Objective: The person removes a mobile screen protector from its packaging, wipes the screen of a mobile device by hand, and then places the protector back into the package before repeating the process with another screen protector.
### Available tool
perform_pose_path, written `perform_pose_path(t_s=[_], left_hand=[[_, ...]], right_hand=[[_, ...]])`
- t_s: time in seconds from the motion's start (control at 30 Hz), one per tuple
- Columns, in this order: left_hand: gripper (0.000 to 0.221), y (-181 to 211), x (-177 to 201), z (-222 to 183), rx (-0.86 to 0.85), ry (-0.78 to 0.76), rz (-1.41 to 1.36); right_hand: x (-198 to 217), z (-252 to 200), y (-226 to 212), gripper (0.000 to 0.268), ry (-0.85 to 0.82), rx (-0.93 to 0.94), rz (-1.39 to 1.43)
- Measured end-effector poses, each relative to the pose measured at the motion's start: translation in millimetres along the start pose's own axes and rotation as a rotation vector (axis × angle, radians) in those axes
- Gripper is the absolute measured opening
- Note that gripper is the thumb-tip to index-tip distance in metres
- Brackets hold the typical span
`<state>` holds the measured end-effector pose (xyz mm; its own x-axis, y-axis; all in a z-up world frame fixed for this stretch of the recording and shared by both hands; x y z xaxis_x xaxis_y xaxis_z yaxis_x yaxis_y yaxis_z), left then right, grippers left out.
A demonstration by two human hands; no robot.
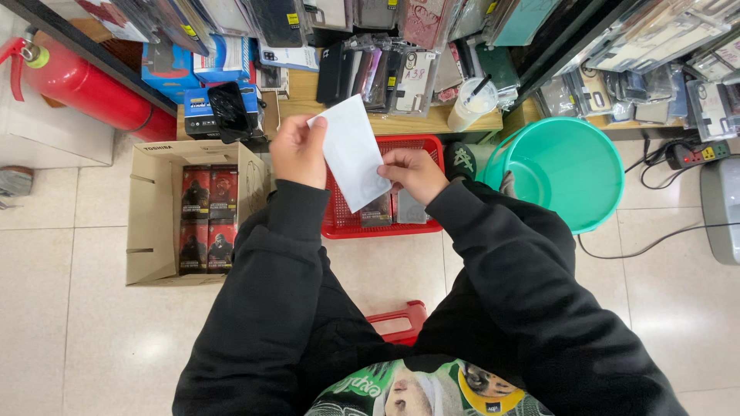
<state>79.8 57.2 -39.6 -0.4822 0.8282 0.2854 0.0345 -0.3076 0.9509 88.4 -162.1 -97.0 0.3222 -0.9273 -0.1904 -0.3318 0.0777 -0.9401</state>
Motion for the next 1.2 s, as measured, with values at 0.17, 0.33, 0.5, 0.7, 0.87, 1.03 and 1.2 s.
perform_pose_path(t_s=[0.17, 0.33, 0.5, 0.7, 0.87, 1.03, 1.2], left_hand=[[0.020, 11.0, 28.2, 3.7, 0.037, 0.076, -0.104], [0.023, 9.6, 24.1, -6.5, 0.086, 0.029, -0.149], [0.015, 25.8, 15.5, -16.2, 0.109, -0.130, -0.153], [0.014, 45.6, 18.7, -17.0, 0.088, -0.158, -0.144], [0.014, 53.0, 16.8, -17.6, 0.094, -0.184, -0.165], [0.017, 56.8, 18.0, -20.9, 0.107, -0.218, -0.171], [0.018, 55.9, 20.9, -23.9, 0.150, -0.213, -0.192]], right_hand=[[71.3, 55.6, 130.8, 0.018, 0.302, -0.153, -0.203], [130.4, 55.2, 325.5, 0.034, 0.579, -0.485, -0.505], [96.3, 39.3, 353.7, 0.035, 0.515, -0.613, -0.574], [78.2, 36.5, 319.9, 0.033, 0.579, -0.537, -0.563], [67.5, 34.5, 304.3, 0.023, 0.608, -0.477, -0.593], [81.3, 34.0, 320.2, 0.017, 0.657, -0.481, -0.603], [77.4, 18.1, 180.2, 0.046, 0.912, -0.426, -0.516]])
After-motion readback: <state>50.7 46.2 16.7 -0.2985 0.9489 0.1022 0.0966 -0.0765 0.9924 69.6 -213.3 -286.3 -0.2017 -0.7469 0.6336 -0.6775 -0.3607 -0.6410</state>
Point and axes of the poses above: each hand's wrist, its own z-axis towards the middle knuckle, its own x-axis out of the back of the hand, y = z × x, the point moved 7 cm from there along z, towards the middle knuckle, and after that the axes turned 11 degrees about z, right-handed, at the moved point
